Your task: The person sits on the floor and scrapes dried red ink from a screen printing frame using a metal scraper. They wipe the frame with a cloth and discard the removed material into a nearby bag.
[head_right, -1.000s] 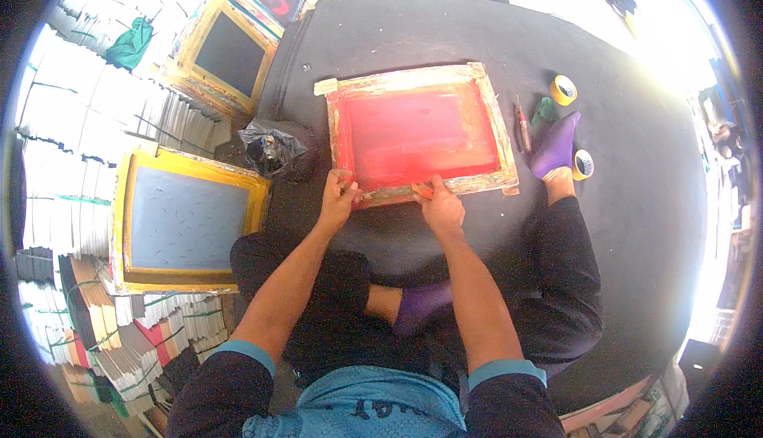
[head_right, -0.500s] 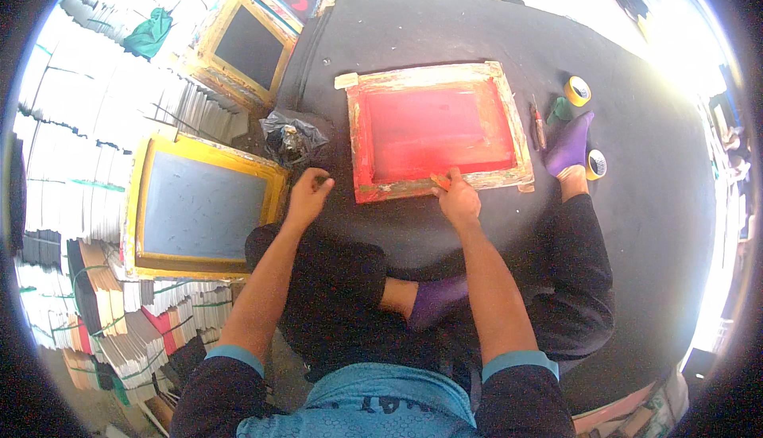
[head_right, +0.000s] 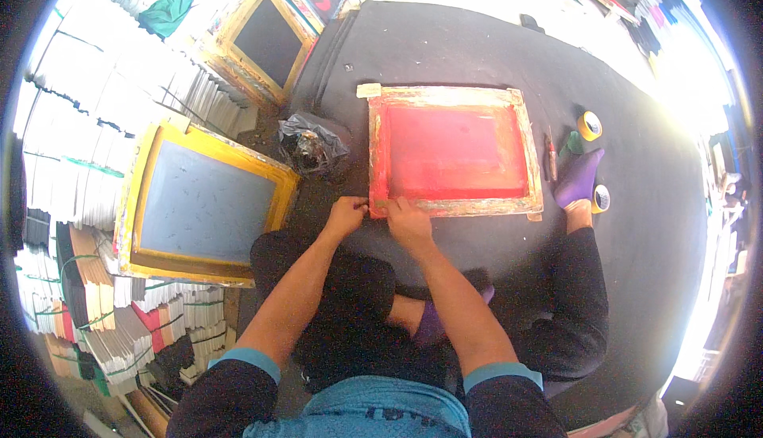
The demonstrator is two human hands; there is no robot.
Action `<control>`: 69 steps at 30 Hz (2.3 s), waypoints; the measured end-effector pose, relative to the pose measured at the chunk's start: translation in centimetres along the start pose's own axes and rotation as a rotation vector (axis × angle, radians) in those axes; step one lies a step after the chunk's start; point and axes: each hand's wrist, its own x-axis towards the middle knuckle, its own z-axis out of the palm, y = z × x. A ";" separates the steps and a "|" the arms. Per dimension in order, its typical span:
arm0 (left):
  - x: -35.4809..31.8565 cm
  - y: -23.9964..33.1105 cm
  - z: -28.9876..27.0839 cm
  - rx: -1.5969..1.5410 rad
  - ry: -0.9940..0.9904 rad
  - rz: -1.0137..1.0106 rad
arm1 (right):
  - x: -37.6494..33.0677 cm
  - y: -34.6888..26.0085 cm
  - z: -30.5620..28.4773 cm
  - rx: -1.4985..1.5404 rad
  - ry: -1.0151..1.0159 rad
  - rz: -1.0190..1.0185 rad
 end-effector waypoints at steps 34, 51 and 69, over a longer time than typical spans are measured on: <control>1.9 -0.9 -0.6 -0.138 -0.165 -0.045 | 3.2 0.2 0.5 0.253 0.017 0.316; 1.8 -0.8 -0.6 -0.155 -0.162 -0.039 | 2.8 -1.4 2.0 -0.263 0.001 -0.230; 1.5 0.6 -1.2 -0.137 -0.172 -0.020 | 2.5 -1.0 2.4 0.063 -0.016 0.086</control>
